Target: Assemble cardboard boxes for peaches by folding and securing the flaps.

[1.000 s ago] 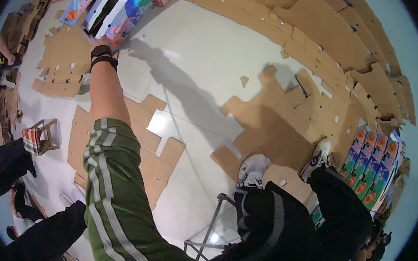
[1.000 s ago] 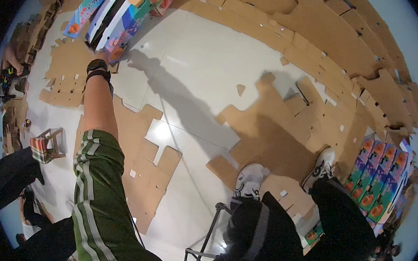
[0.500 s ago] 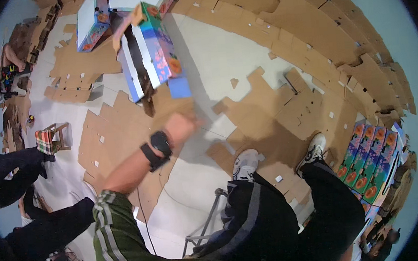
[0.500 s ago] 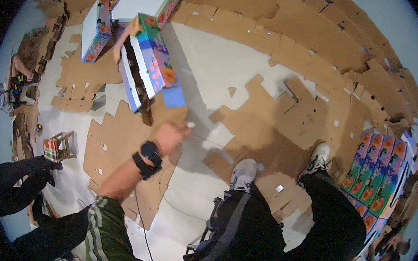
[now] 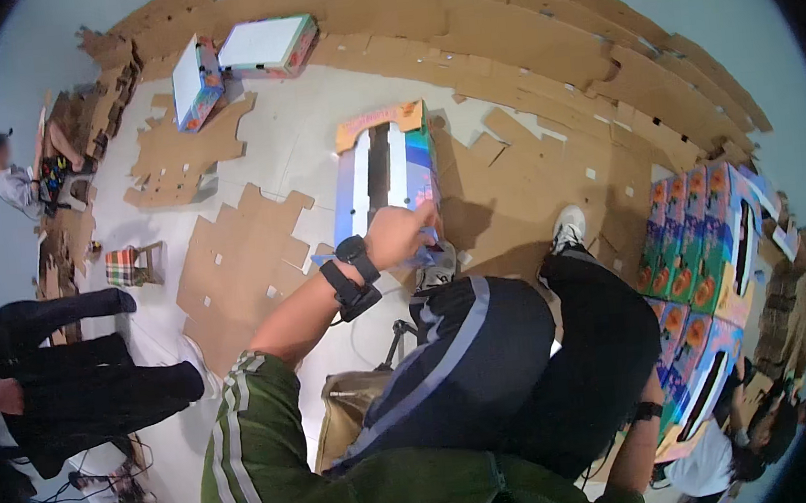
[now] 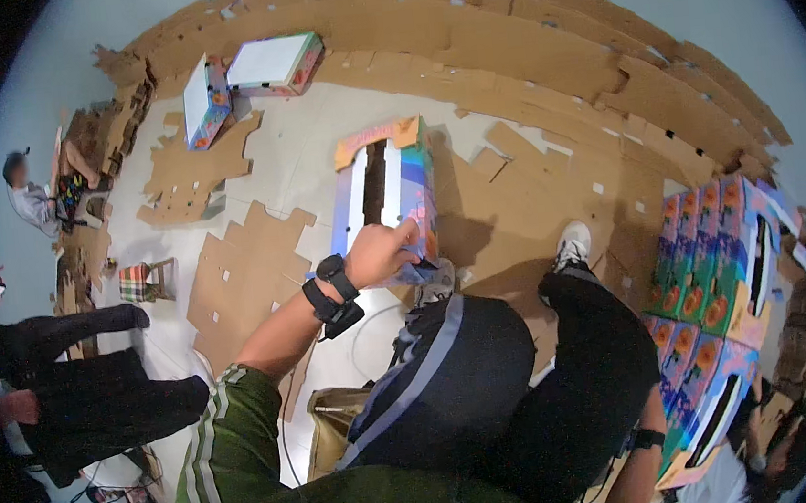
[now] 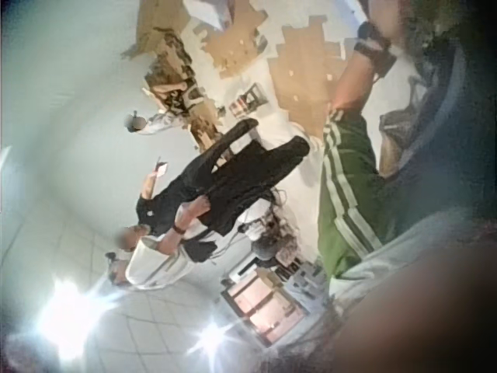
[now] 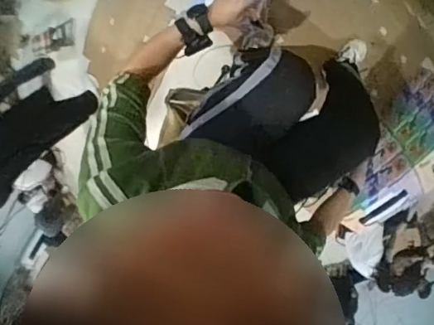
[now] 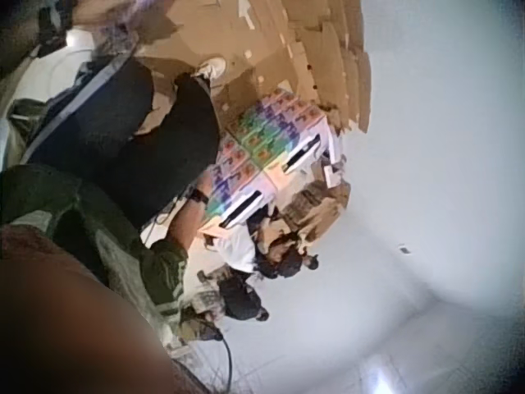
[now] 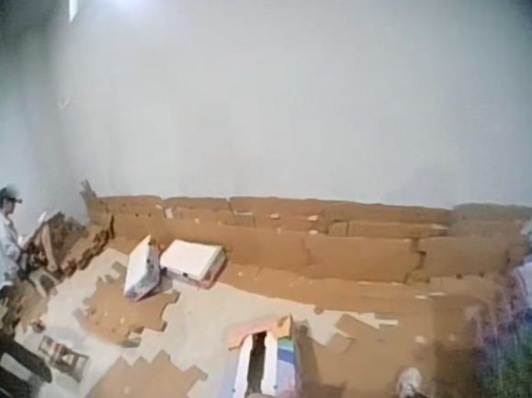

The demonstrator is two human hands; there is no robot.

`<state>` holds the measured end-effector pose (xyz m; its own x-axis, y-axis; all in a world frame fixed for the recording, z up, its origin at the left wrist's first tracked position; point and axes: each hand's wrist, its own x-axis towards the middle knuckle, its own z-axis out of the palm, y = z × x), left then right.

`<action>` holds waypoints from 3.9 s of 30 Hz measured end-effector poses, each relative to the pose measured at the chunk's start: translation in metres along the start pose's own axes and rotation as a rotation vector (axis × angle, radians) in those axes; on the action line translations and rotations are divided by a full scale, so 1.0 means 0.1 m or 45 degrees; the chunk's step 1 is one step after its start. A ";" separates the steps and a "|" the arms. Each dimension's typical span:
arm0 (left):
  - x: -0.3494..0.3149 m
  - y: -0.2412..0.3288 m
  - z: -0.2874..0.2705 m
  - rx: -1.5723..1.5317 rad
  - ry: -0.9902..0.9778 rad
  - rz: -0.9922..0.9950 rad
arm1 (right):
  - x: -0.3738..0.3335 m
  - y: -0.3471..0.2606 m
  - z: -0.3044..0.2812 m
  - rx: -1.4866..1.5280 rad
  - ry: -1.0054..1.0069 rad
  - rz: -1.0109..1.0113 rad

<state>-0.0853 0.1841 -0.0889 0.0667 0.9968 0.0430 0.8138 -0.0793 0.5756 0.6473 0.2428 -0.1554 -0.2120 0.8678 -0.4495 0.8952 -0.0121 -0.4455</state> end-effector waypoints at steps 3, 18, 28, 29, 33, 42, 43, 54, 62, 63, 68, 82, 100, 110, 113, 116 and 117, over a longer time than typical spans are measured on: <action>0.06 0.29 -0.18 -0.255 0.137 -0.067 | -0.07 -0.34 0.03 -0.130 0.018 -0.001; 0.49 -0.63 1.40 -0.072 -0.142 -0.701 | -0.22 -3.03 -0.77 0.255 0.307 -0.502; 0.03 -1.28 1.95 -0.671 0.648 -1.036 | -0.10 -2.45 -0.31 0.765 0.323 -0.267; 0.13 -1.25 1.96 -0.596 0.519 -1.122 | -0.10 -2.40 -0.29 0.829 0.329 -0.232; 0.47 -1.03 2.10 -1.285 0.075 -1.219 | -0.15 -2.40 -0.31 0.936 0.323 -0.151; 0.45 -0.86 1.88 -1.260 0.118 -0.980 | -0.21 -2.38 -0.34 0.773 0.343 -0.157; 0.48 -0.87 1.82 -1.363 0.142 -0.931 | -0.20 -2.40 -0.35 0.777 0.344 -0.163; 1.01 -0.18 0.18 -1.273 -0.026 -0.367 | -0.41 -2.59 -0.60 0.681 0.342 -0.181; 0.16 1.15 -1.59 -1.043 -0.288 -0.190 | -1.19 -3.09 -1.23 0.394 0.583 -0.547; 0.09 1.36 -1.73 -1.048 -0.357 -0.138 | -1.38 -3.12 -1.28 0.333 0.648 -0.606; -0.35 2.19 -2.17 -0.947 -0.523 0.014 | -2.27 -3.33 -1.39 0.168 1.024 -0.760; -0.99 2.46 -1.17 -0.513 -1.256 0.238 | -2.81 -2.99 -0.35 -0.541 0.920 -1.369; -2.07 3.38 -1.00 0.541 -0.381 0.545 | -2.31 -3.05 -0.35 -0.066 0.684 -1.235; -1.51 3.51 0.08 0.464 0.137 0.829 | -2.54 -3.22 -0.28 0.028 0.709 -1.050; -1.47 3.52 0.09 0.427 0.179 0.860 | -2.64 -3.26 -0.65 -0.068 0.475 -1.051; -1.47 3.48 0.17 0.432 0.169 0.883 | -2.75 -3.15 -1.39 -0.234 -0.319 -1.073; -1.46 3.49 0.18 0.431 0.157 0.887 | -2.80 -3.29 -1.66 -0.263 -0.534 -0.871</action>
<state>0.1990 0.0110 0.0908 0.5783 0.7085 0.4045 0.7409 -0.6637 0.1033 0.4772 0.0867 0.2452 -0.8282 0.3922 -0.4004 0.5605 0.5785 -0.5926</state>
